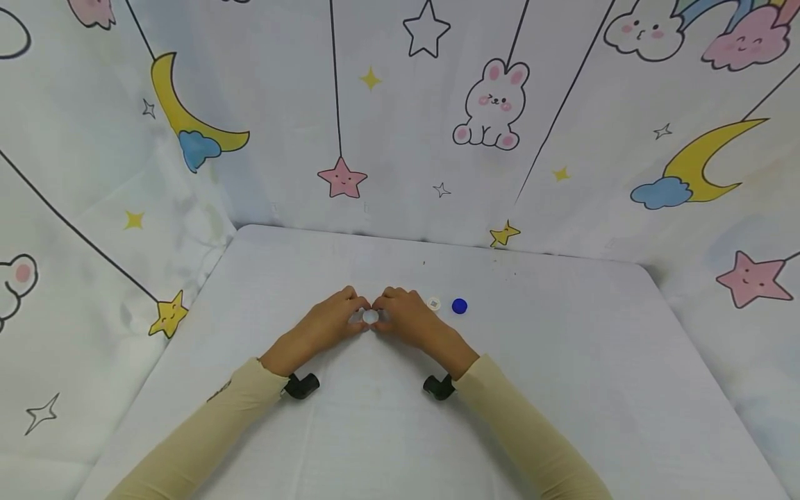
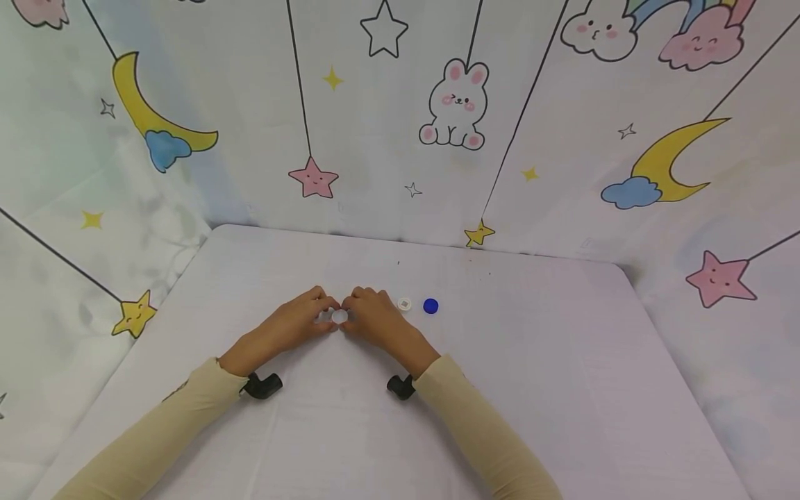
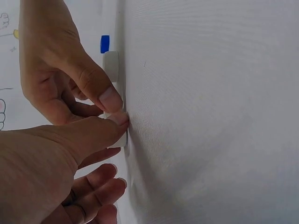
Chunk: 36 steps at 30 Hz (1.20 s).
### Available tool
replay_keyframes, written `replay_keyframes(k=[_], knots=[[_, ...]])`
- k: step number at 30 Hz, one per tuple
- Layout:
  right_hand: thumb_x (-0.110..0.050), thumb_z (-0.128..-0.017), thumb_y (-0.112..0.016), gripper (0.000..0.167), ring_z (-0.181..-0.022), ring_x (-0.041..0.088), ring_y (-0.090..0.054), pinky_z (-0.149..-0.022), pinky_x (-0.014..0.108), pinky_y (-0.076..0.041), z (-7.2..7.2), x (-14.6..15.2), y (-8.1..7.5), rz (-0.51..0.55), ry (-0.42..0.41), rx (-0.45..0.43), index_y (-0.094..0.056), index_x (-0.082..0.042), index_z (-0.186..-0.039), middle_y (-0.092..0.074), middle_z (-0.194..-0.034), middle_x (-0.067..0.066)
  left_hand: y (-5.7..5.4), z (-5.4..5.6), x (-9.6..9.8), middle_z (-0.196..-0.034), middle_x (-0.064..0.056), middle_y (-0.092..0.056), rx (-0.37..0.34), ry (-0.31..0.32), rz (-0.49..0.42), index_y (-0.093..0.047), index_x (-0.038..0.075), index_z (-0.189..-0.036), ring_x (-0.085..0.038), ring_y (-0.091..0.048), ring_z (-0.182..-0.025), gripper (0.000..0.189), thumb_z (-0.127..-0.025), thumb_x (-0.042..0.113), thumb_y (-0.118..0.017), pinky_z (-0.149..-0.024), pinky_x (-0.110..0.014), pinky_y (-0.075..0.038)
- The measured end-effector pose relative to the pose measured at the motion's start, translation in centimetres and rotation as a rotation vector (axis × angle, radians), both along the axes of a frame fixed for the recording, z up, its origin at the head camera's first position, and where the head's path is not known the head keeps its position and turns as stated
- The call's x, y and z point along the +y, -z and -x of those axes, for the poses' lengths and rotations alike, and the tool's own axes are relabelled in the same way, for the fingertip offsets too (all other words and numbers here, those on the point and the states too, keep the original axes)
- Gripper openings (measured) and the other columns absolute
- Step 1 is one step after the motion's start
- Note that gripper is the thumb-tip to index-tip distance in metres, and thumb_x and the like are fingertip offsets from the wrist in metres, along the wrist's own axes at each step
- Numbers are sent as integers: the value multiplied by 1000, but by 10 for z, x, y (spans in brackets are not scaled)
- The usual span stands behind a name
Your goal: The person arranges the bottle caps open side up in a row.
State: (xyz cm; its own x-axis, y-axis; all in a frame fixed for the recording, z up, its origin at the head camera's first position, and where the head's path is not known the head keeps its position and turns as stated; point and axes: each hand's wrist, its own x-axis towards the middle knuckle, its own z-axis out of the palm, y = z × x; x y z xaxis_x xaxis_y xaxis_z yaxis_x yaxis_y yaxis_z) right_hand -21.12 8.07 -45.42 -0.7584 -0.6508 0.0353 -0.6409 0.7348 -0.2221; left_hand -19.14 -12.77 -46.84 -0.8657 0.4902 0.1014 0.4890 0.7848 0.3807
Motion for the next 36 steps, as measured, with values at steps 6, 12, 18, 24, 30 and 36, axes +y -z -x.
replay_keyframes(k=[6, 12, 18, 24, 30, 36], knots=[[-33, -96, -80, 33, -108, 22, -66, -92, 44, -52, -4, 2, 0, -1, -6, 57, -77, -13, -122, -70, -115, 3, -1, -1, 2, -105, -3, -55, 13, 2, 6, -73, 9, -125, -15, -53, -85, 36, -95, 28, -82, -74, -32, -53], [-38, -97, -79, 41, -120, 24, -64, -101, 47, -51, -4, 9, -6, -39, 39, 30, -73, -14, -130, -68, -126, 3, -4, -2, 4, -111, -6, -57, 59, 11, -5, -70, 8, -129, -19, -60, -95, 42, -95, 28, -82, -76, -35, -57], [-39, -97, -79, 46, -122, 27, -65, -105, 51, -51, -4, 21, -17, -49, 96, 6, -71, -14, -134, -67, -130, 6, -8, -3, 11, -111, -5, -55, 120, 35, -15, -69, 9, -129, -17, -57, -88, 43, -93, 28, -84, -69, -30, -54], [-37, -96, -80, 46, -121, 27, -66, -106, 50, -52, -6, 35, -25, -20, 143, -35, -72, -12, -133, -67, -130, 7, -11, -2, 22, -108, -6, -57, 144, 60, -29, -72, 7, -123, -22, -59, -92, 41, -91, 28, -86, -78, -36, -55], [-35, -95, -81, 43, -112, 26, -67, -100, 42, -56, -10, 46, -26, 10, 181, -104, -73, -11, -130, -68, -125, 8, -12, 0, 32, -114, -7, -59, 108, 67, -26, -73, 9, -122, -26, -59, -104, 38, -93, 30, -84, -89, -42, -53], [-33, -95, -82, 41, -107, 25, -68, -96, 41, -57, -14, 53, -22, 18, 192, -146, -73, -11, -128, -68, -122, 7, -10, 3, 43, -117, -6, -58, 91, 89, 8, -72, 11, -123, -26, -59, -108, 36, -95, 31, -82, -91, -40, -53]])
